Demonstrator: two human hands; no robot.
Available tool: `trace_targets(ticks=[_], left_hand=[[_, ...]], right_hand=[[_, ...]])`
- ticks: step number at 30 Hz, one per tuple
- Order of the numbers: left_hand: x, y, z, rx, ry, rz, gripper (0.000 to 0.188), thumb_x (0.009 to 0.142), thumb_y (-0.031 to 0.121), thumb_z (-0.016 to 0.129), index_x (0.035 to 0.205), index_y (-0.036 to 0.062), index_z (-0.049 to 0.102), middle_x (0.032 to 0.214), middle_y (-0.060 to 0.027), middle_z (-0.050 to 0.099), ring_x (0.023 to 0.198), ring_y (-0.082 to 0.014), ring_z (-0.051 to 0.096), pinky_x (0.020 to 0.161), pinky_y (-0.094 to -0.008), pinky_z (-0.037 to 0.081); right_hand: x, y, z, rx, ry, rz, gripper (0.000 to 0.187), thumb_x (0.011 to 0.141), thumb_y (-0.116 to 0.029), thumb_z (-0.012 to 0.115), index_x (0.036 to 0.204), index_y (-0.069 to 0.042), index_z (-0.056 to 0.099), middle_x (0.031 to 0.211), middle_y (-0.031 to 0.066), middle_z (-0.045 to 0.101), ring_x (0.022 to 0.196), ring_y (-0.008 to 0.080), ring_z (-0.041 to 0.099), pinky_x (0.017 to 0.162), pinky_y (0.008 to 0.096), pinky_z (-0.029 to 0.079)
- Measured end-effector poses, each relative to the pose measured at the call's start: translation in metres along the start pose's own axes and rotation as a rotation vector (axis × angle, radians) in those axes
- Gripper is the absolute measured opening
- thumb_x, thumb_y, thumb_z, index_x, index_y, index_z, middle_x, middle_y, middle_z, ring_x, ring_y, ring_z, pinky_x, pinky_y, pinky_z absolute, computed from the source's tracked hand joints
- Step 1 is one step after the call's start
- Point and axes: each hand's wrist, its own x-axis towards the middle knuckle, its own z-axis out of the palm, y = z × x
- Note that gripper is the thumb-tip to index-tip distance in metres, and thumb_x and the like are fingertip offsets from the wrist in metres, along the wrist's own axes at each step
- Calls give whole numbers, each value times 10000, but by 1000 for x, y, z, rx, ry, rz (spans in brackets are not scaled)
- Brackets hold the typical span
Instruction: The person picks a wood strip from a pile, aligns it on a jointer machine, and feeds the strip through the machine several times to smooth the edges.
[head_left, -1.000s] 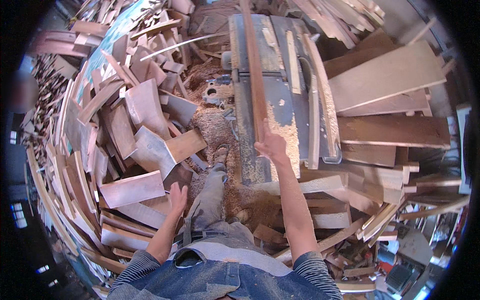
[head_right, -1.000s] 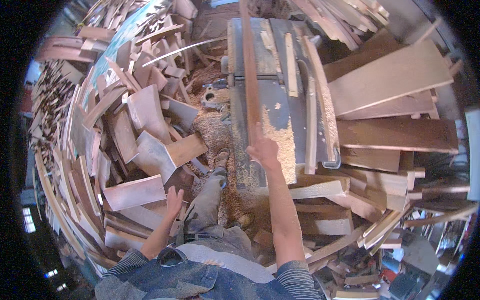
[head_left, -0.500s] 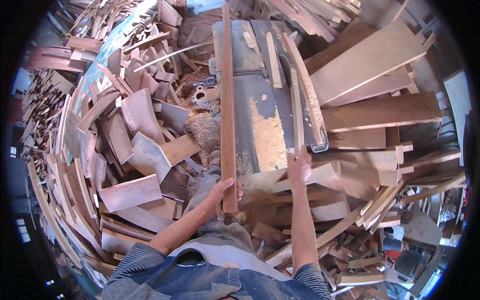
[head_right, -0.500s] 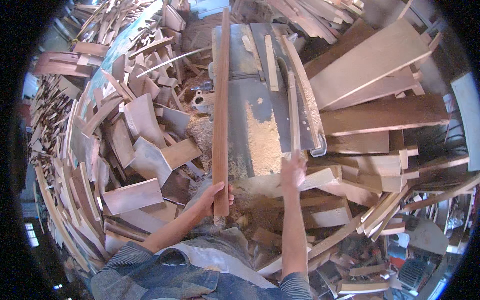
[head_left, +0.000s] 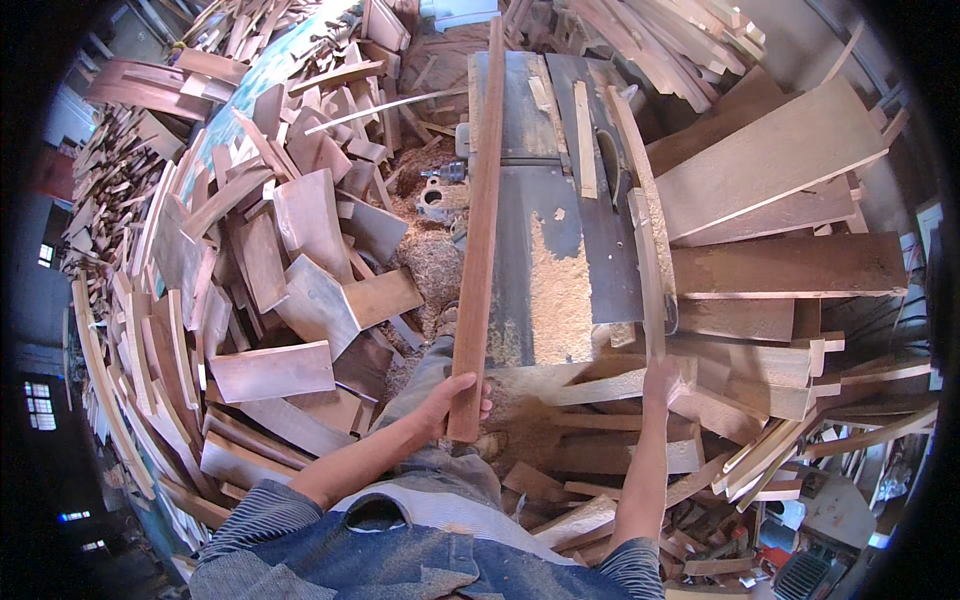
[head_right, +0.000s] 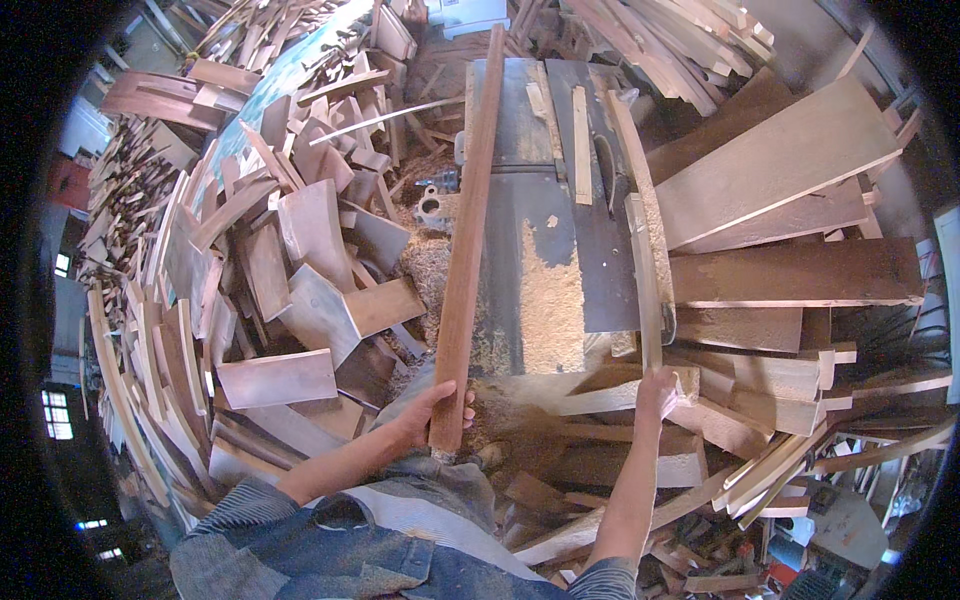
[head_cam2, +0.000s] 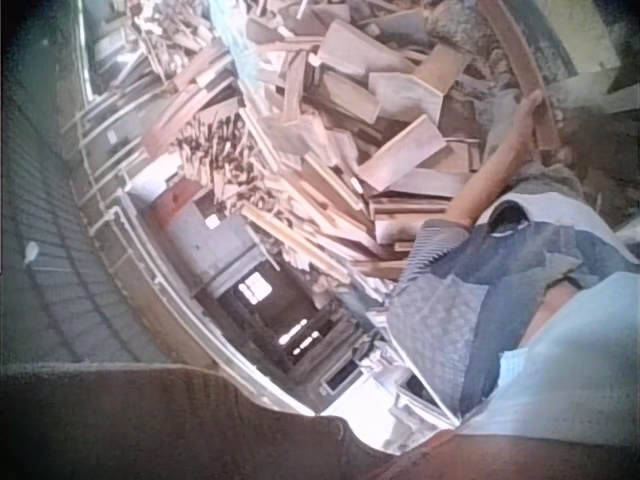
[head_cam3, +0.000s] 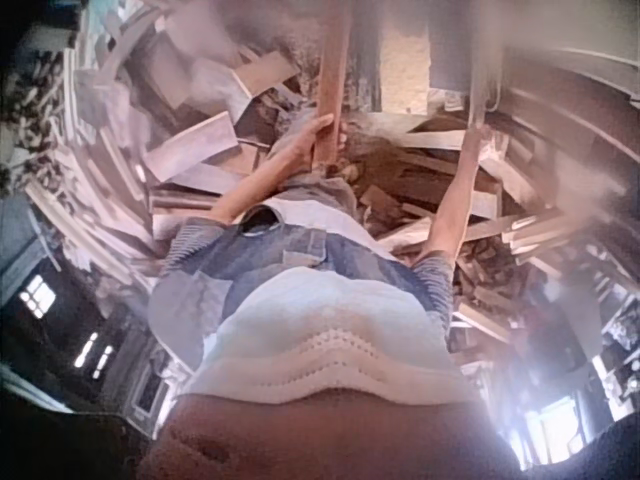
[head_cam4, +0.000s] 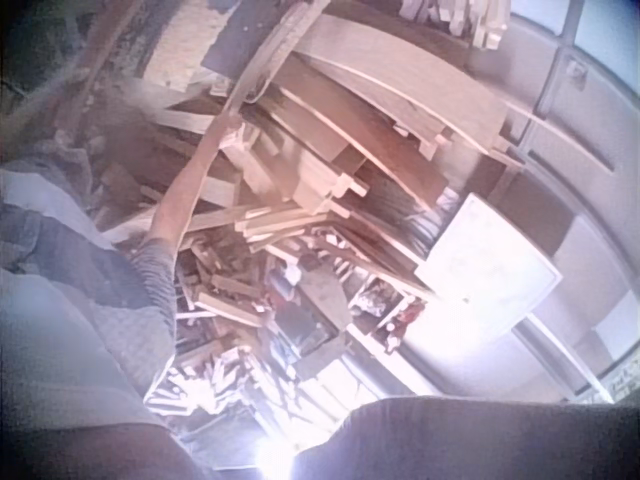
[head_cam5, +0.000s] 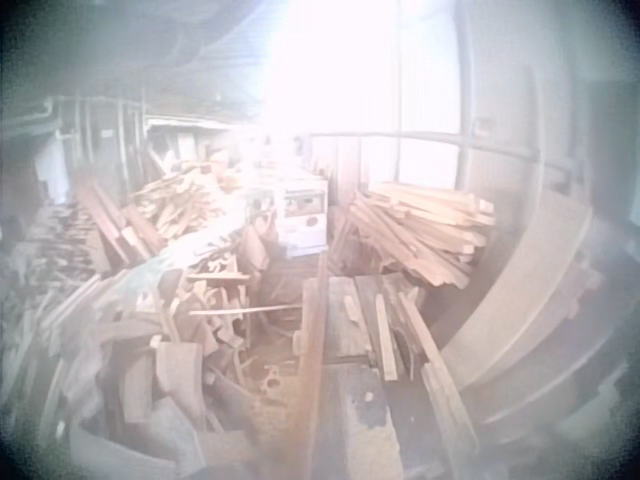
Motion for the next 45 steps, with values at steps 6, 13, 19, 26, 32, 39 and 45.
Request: trace_targets(ticks=[6,13,19,26,32,39,45], left_hand=[[-4,0,1,-44,-19,5,450,974,453,685,1126,34,621,971,-89,671,892,-215,682,827,-385,593],[8,-18,23,37,46,85,362,979,401,700,1040,55,612,883,-91,669,810,-214,682,779,-390,594],[34,-71,19,255,192,174,418,958,430,730,1111,60,608,932,-64,664,853,-190,668,764,-378,571],[22,-136,14,413,95,-74,665,900,567,751,1339,96,586,1160,-59,667,1072,-196,626,913,-394,508],[6,-189,-21,671,-40,-456,758,914,661,678,1415,110,533,1350,-98,619,1235,-270,568,983,-461,456],[-33,-125,29,228,-444,-329,855,938,777,506,1481,117,490,1474,-95,547,1373,-294,492,1158,-476,359],[-79,-73,124,-161,-821,-83,769,900,676,641,1443,148,514,1423,-86,558,1273,-327,590,1107,-532,469]], right_hand=[[-30,-27,-18,44,250,-85,367,909,-268,723,1115,26,642,1057,257,660,985,453,662,872,547,547],[-182,-112,-63,754,-256,47,235,923,-155,740,1102,-4,721,878,138,734,828,224,696,766,366,563],[-281,-191,-98,745,-485,-277,593,837,-340,823,1316,-52,626,1067,195,692,1018,364,687,849,452,566],[-329,-158,-93,241,-532,-86,469,802,-358,782,1057,-14,591,1033,233,678,960,428,685,795,536,553],[-395,-91,-74,392,-573,0,470,755,-270,817,1108,-1,663,1011,203,721,938,372,710,813,469,562],[-395,-44,-165,1639,-887,304,750,831,-263,837,1423,80,529,1169,103,714,903,147,682,726,285,555],[-332,-100,-285,1700,-897,53,1317,688,-577,885,1572,146,229,1454,212,533,1197,225,643,755,313,588]])
